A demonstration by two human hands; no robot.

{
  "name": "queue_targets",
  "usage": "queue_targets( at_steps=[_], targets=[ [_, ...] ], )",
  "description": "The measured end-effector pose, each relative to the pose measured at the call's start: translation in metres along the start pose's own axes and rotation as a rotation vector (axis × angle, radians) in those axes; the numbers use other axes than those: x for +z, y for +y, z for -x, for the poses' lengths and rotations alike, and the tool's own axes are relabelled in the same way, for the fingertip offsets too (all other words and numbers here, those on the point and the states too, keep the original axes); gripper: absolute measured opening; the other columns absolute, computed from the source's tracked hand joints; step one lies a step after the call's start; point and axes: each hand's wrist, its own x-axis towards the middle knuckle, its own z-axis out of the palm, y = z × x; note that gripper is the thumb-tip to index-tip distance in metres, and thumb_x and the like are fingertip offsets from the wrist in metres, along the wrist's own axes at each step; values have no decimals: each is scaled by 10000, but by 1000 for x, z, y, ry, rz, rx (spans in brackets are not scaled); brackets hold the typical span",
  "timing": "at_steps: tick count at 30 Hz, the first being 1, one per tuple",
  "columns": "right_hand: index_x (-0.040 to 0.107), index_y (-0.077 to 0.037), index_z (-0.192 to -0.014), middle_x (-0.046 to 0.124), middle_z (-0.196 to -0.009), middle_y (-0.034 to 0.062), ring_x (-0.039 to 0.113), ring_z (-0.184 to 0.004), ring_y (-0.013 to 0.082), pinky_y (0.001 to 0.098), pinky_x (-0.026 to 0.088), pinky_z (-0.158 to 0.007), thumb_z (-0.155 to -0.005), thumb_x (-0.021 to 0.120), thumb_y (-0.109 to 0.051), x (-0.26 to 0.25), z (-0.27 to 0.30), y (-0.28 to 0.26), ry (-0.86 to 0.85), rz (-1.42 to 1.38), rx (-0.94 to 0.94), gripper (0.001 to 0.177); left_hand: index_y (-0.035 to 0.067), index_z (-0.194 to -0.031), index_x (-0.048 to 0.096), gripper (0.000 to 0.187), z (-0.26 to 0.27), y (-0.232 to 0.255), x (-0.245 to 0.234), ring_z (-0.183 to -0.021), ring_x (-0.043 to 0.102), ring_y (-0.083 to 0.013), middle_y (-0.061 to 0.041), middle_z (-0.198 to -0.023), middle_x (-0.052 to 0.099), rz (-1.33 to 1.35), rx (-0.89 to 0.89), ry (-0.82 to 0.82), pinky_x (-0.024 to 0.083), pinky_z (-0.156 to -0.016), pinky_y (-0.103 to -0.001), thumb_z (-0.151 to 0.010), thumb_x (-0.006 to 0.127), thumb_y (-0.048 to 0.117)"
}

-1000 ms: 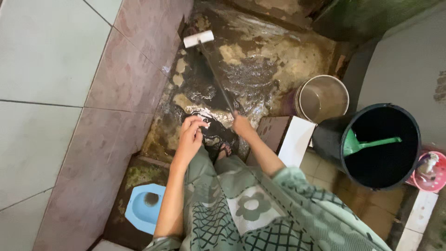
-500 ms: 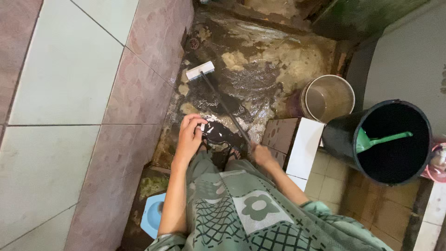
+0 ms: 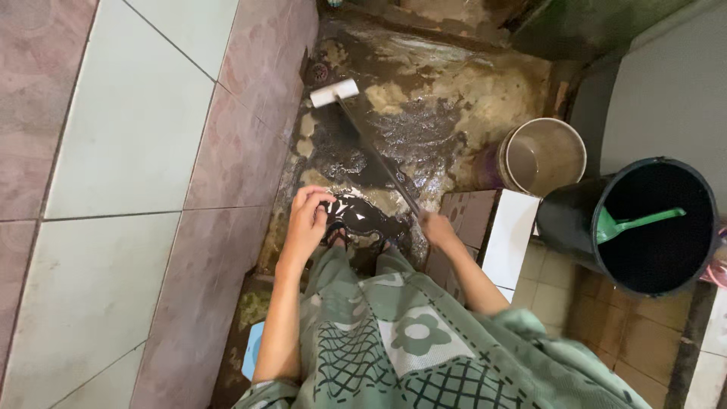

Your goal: The person scrubs the tiled floor of a bathroom using a squeegee-like brush, pours water from a bucket using a scoop, and rinses the area.

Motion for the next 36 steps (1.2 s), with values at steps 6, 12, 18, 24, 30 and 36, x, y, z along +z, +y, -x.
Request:
queue_targets(
  at_steps=[6, 12, 18, 24, 30, 36],
  targets=[
    [599, -159, -1353, 693, -997, 299, 649, -931, 536, 615, 512, -841, -919, 568, -225, 21, 73, -7, 12, -14, 191, 440, 102, -1086, 688, 300, -9, -10, -9, -1058, 583, -224, -80, -1260, 570, 60, -82, -8, 488, -840, -309, -900, 530, -72],
    [687, -38, -1175, 721, -1029, 303, 688, -966, 505, 588, 539, -889, -1019, 420, -249, 27, -68, -67, 90, -22, 105, 373, 101, -1082, 693, 322, -11, -24, -14, -1072, 588, -223, -79, -1250, 566, 20, -39, 30, 493, -811, -303, -877, 536, -93],
    [743, 2, -1048, 659, -1051, 347, 610, -1023, 539, 577, 479, -923, -1087, 382, -455, 35, -123, -96, 129, -187, 441, 584, 101, -1082, 692, 320, -6, -29, -26, -1064, 589, -232, -87, -1263, 559, 58, -94, -1, 502, -824, -306, -895, 521, -94],
    [710, 1, -1004, 702, -890, 304, 682, -867, 503, 577, 538, -803, -1067, 513, -336, 19, -75, -59, 211, -51, 119, 395, 93, -1082, 689, 300, -12, -32, -26, -1106, 587, -237, -91, -1263, 563, 36, -52, -18, 501, -850, -317, -901, 532, -89],
    [617, -59, -1259, 691, -916, 290, 686, -853, 497, 578, 553, -751, -959, 497, -187, 35, 48, -45, 43, -38, 82, 348, 89, -1070, 689, 283, -13, -38, -25, -1138, 585, -249, -92, -1263, 572, 42, -21, 11, 502, -850, -322, -904, 541, -85],
    [579, -33, -1301, 701, -952, 310, 691, -897, 508, 584, 554, -796, -1016, 442, -200, 45, -23, -77, 42, 57, 100, 357, 97, -1069, 696, 294, -11, -46, -29, -1105, 599, -223, -83, -1254, 571, 59, -96, 17, 508, -777, -303, -901, 533, -81]
  ],
)
